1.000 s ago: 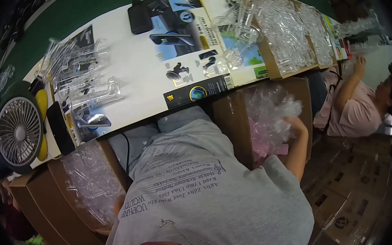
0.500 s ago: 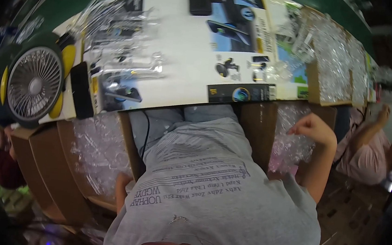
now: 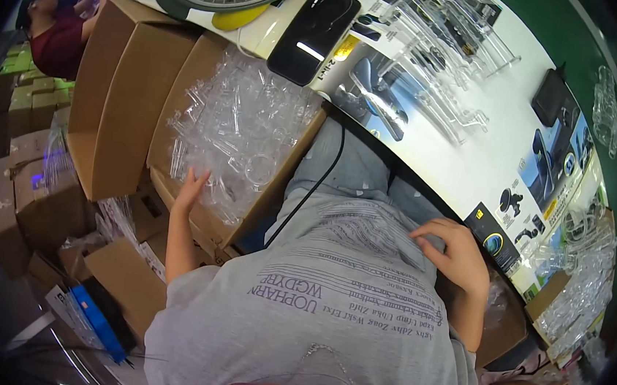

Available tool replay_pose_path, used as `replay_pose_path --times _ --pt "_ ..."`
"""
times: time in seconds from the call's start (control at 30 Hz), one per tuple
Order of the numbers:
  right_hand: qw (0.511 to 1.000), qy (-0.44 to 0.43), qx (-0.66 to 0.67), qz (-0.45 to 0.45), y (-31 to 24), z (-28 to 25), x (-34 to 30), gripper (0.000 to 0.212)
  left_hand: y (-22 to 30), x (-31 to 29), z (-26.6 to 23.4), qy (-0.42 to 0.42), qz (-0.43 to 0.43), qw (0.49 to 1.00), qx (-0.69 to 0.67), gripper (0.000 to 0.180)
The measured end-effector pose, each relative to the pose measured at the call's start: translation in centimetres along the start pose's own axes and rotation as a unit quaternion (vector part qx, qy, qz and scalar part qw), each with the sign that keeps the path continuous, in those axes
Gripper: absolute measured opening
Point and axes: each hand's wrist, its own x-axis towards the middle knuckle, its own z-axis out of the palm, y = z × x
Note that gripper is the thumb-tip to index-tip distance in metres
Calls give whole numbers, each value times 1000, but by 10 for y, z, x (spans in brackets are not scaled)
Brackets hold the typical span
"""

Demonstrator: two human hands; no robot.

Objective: Assemble clear plastic components by applying liquid from a squeeze bottle and joining pieces on a production line.

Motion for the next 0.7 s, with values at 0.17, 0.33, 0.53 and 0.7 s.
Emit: replay_pose_path --times 0.17,0.33,0.53,0.7 --pt "993 2 -88 -80 -23 11 31 16 -9 16 14 42 -2 999 28 56" --pt "992 2 -71 -104 -17 18 39 17 9 7 19 10 114 985 129 51" --pt "995 -20 -52 -79 -15 17 39 18 9 4 -3 -20 175 974 143 25" --pt "994 -17 -46 -98 -11 16 39 18 29 -2 -56 -140 -9 990 10 11"
